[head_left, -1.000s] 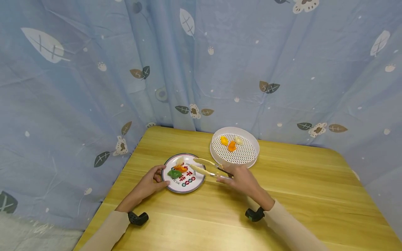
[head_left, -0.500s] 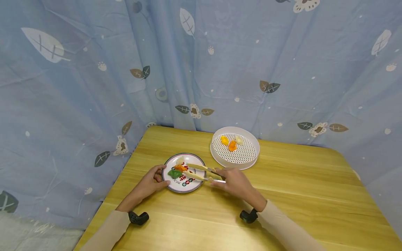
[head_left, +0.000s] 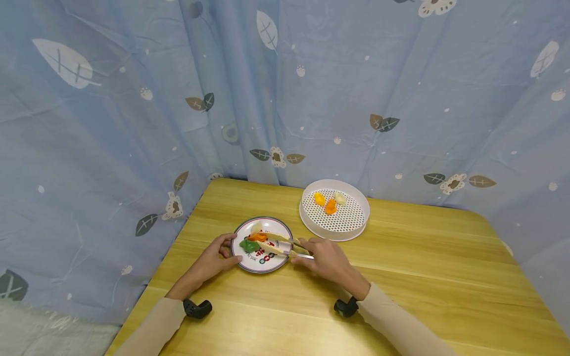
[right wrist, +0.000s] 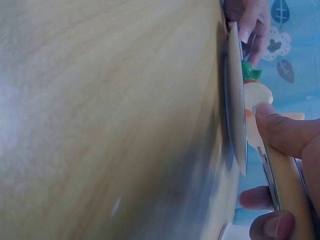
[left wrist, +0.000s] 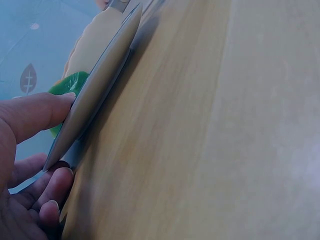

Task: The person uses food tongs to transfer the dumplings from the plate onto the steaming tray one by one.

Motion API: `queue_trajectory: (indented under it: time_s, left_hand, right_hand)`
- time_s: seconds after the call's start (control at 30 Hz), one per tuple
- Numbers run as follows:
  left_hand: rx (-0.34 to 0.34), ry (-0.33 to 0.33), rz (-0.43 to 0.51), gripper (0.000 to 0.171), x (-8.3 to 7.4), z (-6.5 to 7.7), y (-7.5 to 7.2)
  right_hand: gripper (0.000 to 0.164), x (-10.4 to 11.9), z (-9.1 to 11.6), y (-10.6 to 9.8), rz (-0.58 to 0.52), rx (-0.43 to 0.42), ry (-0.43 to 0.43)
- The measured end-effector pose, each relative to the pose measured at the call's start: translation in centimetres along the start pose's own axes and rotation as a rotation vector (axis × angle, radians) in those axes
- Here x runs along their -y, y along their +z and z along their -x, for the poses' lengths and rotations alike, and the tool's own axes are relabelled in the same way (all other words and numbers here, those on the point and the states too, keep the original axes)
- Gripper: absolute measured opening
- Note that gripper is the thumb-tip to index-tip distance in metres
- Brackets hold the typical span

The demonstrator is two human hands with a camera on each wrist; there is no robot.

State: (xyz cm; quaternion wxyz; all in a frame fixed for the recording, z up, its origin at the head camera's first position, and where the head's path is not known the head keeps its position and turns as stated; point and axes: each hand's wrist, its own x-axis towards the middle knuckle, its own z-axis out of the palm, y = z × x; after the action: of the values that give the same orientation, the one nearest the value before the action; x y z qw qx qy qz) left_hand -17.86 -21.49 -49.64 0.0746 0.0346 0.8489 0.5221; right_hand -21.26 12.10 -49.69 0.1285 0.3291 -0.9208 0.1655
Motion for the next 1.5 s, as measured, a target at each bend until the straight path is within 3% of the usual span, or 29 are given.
queue_trajectory:
  time_s: [0.27, 0.63, 1.03, 1.23, 1.5]
  left_hand:
    - [-0.015, 0.007, -0.024, 0.068, 2.6, -1.3, 0.2]
    - [-0.014, 0.005, -0.016, 0.069, 2.2, -1.0, 0.2]
    - [-0.007, 0.020, 0.001, 0.068, 2.2, -0.9, 0.0]
    - [-0.004, 0.019, 0.005, 0.068, 2.2, -0.9, 0.0]
    - [-0.003, 0.016, 0.003, 0.068, 2.2, -0.9, 0.1]
  right_hand:
    - [0.052, -0.2, 0.4, 0.1, 0.012, -0.041, -0.026]
    - [0.052, -0.8, 1.4, -1.0, 0.005, -0.070, 0.030]
    - [0.030, -2.2, 2.2, -3.4, -0.073, -0.176, 0.043]
    - [0.050, -3.3, 2.8, -4.4, -0.049, -0.164, 0.104]
    - [0.056, -4.7, 3.2, -5.7, -0.002, -0.170, 0.169]
